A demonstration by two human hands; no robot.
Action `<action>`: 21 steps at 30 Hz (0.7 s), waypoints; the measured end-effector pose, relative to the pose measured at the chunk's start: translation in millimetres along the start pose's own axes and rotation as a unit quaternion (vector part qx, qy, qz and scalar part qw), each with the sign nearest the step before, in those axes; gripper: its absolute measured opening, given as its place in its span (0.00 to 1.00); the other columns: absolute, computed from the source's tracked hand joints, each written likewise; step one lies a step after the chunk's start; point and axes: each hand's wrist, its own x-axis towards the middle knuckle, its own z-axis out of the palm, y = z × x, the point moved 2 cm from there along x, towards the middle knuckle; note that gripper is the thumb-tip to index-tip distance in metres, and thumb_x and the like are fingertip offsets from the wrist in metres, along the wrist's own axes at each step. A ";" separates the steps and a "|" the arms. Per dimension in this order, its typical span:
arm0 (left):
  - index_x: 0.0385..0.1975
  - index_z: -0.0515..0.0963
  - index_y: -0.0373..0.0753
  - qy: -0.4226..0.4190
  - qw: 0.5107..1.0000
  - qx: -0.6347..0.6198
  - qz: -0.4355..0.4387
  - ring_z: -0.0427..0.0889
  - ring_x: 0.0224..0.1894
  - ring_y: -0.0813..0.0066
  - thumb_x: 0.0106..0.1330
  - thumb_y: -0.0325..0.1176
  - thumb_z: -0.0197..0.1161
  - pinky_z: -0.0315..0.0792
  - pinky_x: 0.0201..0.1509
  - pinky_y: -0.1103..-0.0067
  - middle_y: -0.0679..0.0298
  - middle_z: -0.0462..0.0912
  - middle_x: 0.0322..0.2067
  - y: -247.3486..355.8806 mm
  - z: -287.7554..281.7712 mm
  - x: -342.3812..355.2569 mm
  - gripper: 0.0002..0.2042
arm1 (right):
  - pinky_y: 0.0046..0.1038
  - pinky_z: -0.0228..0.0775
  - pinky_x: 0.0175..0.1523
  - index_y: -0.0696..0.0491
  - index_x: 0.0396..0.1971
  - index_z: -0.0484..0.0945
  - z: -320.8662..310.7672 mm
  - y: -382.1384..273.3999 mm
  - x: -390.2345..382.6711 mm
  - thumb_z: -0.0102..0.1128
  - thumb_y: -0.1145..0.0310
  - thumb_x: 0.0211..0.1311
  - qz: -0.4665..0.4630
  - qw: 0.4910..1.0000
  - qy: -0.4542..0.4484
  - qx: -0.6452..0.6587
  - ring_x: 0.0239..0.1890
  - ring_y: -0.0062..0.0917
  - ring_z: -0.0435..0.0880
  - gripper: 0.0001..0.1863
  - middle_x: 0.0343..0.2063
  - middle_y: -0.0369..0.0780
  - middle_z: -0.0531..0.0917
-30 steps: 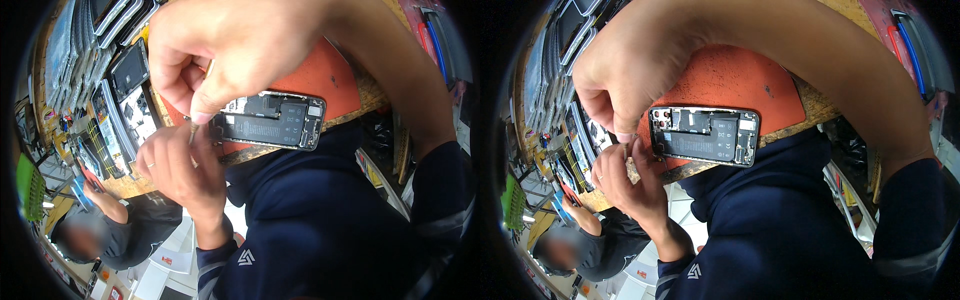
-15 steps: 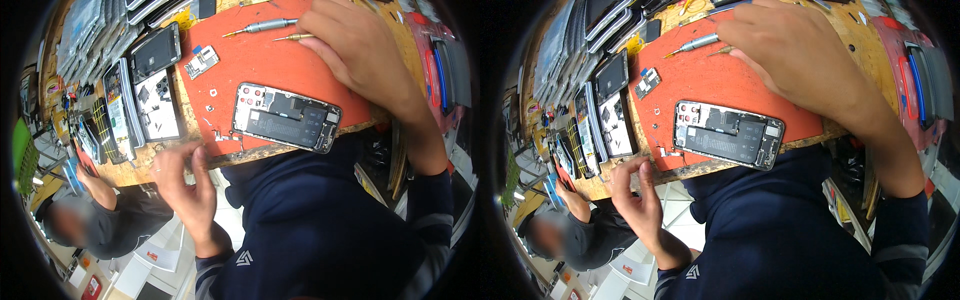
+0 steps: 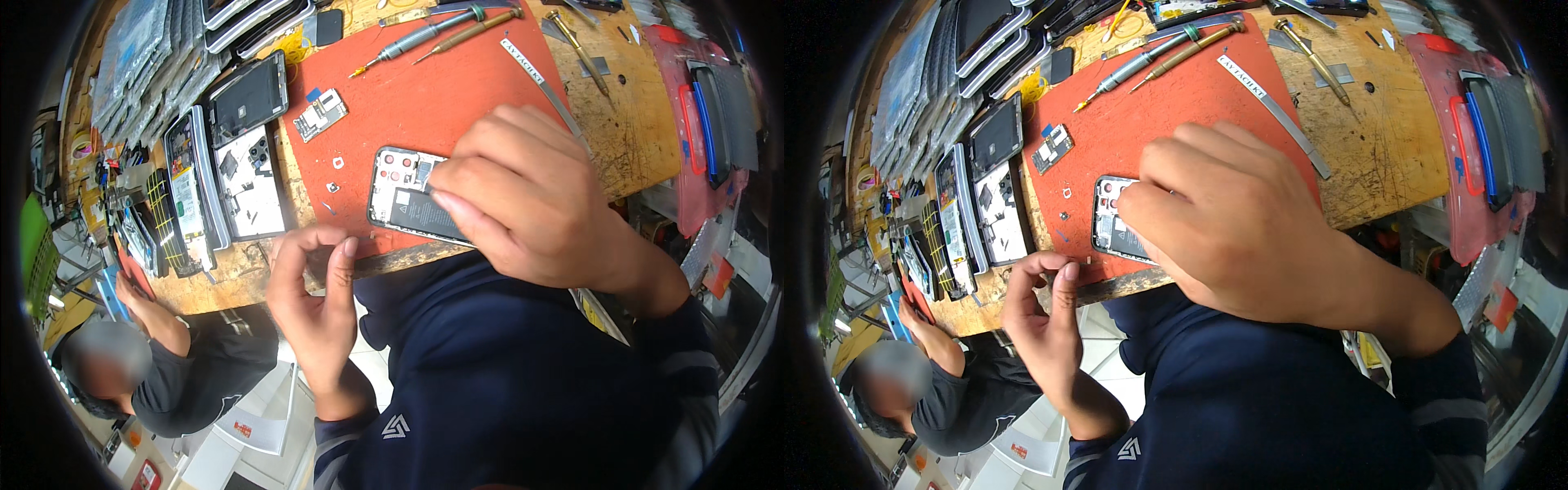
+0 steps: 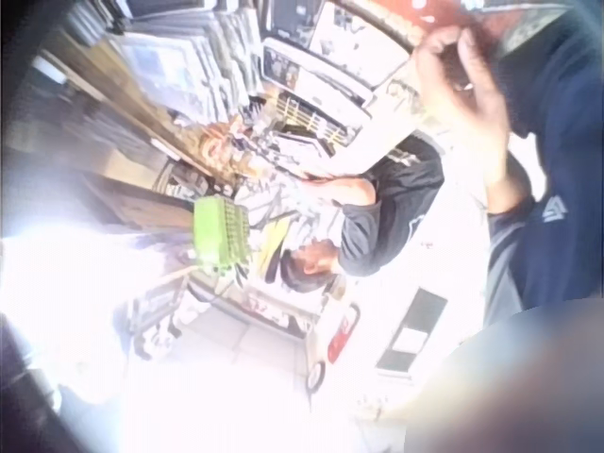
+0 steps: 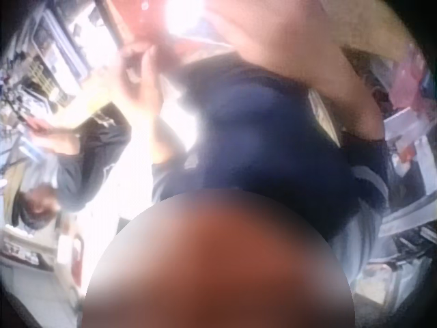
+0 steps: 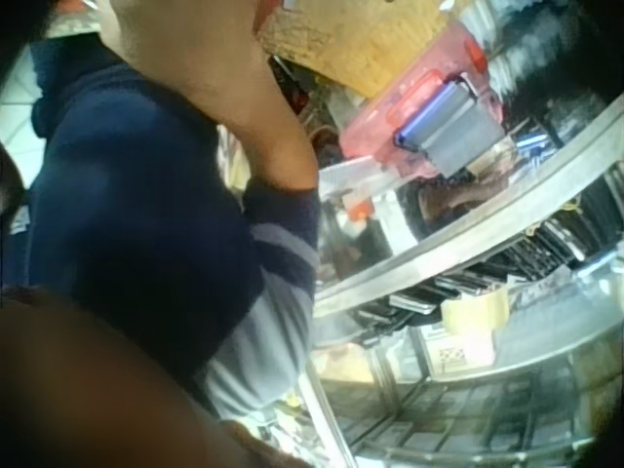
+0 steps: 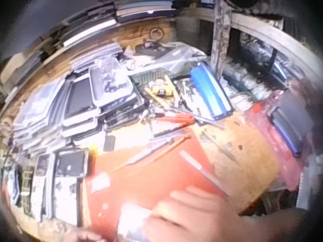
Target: The person uses a small screwdriver to remove screws from the back of a disassembled smartphone, then removes the camera module and places it on the workbench. They continue to remove additional screws and small components from the phone's interior.
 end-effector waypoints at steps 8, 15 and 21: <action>0.40 0.87 0.32 -0.045 0.998 -0.043 0.006 0.83 0.39 0.70 0.72 0.24 0.74 0.76 0.48 0.74 0.62 0.87 0.35 5.9 28.0 37.8 0.04 | 0.38 0.73 0.39 0.58 0.42 0.86 15.8 -1.4 4.8 0.75 0.79 0.57 0.021 0.999 0.016 0.030 0.32 0.38 0.82 0.13 0.33 0.42 0.84; 0.40 0.86 0.34 0.031 0.997 0.030 0.057 0.82 0.39 0.57 0.72 0.25 0.72 0.75 0.48 0.66 0.57 0.86 0.35 4.6 45.1 33.6 0.03 | 0.36 0.70 0.41 0.56 0.41 0.86 21.9 0.3 3.1 0.77 0.75 0.55 -0.003 1.000 -0.011 -0.026 0.36 0.34 0.81 0.14 0.35 0.38 0.82; 0.40 0.87 0.35 0.055 0.979 0.138 0.140 0.82 0.40 0.56 0.73 0.24 0.71 0.74 0.48 0.65 0.58 0.87 0.36 7.5 23.2 20.4 0.01 | 0.36 0.69 0.42 0.53 0.42 0.86 26.8 -6.4 -1.3 0.80 0.72 0.51 0.001 0.999 -0.034 -0.027 0.37 0.32 0.80 0.17 0.37 0.36 0.82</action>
